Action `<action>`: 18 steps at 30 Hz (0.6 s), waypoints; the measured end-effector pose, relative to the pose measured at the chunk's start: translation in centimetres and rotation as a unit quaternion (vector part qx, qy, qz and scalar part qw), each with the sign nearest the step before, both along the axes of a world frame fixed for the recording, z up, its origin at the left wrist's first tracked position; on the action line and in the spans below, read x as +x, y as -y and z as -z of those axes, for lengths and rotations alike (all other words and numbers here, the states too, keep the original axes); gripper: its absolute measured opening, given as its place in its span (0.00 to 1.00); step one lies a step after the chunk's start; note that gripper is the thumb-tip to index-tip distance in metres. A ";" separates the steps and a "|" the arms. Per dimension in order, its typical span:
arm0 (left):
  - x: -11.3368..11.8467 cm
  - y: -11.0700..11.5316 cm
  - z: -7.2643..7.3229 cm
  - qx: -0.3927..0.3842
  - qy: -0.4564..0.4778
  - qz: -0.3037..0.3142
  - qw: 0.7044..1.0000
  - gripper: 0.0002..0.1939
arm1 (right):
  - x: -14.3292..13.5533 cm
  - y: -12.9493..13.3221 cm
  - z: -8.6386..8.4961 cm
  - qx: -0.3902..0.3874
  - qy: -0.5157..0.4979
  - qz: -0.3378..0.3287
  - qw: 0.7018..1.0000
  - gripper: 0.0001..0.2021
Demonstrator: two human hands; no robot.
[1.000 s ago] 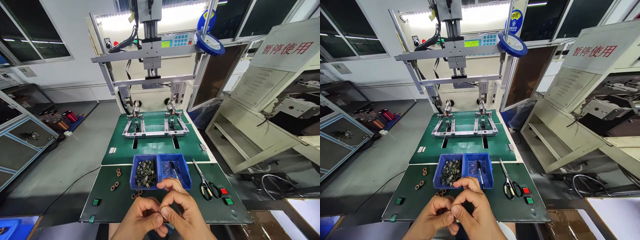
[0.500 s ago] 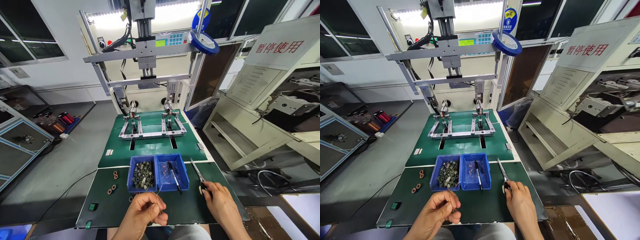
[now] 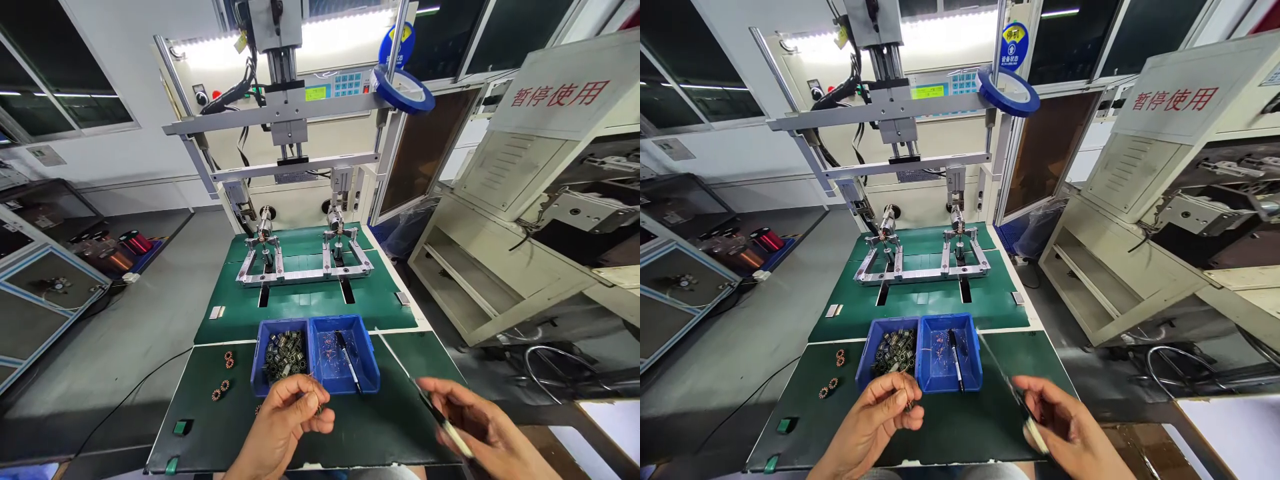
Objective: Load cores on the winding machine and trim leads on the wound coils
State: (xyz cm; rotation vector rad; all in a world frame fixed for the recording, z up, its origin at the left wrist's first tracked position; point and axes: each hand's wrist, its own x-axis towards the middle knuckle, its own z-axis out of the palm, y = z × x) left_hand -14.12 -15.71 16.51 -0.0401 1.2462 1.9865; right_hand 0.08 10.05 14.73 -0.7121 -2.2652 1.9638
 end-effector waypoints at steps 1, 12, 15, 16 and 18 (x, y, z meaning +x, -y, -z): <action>-0.2 -0.2 0.0 -0.007 0.000 -0.005 1.000 0.17 | 0.0 0.3 -1.0 -0.027 -0.009 -0.014 0.999 0.19; -1.2 -2.8 0.3 -0.055 -0.005 0.006 0.998 0.20 | -7.3 2.6 -2.5 -0.070 0.002 -0.225 0.972 0.18; -1.6 -3.2 0.4 -0.081 0.002 0.006 0.997 0.22 | -7.7 2.8 -2.0 -0.078 0.002 -0.231 0.970 0.18; -1.8 -3.3 0.3 -0.087 0.004 0.006 0.996 0.23 | -7.7 2.8 -1.9 -0.080 0.004 -0.231 0.970 0.18; -2.1 -3.6 0.3 -0.094 0.004 0.007 0.996 0.24 | -7.8 2.8 -1.8 -0.079 0.005 -0.225 0.971 0.18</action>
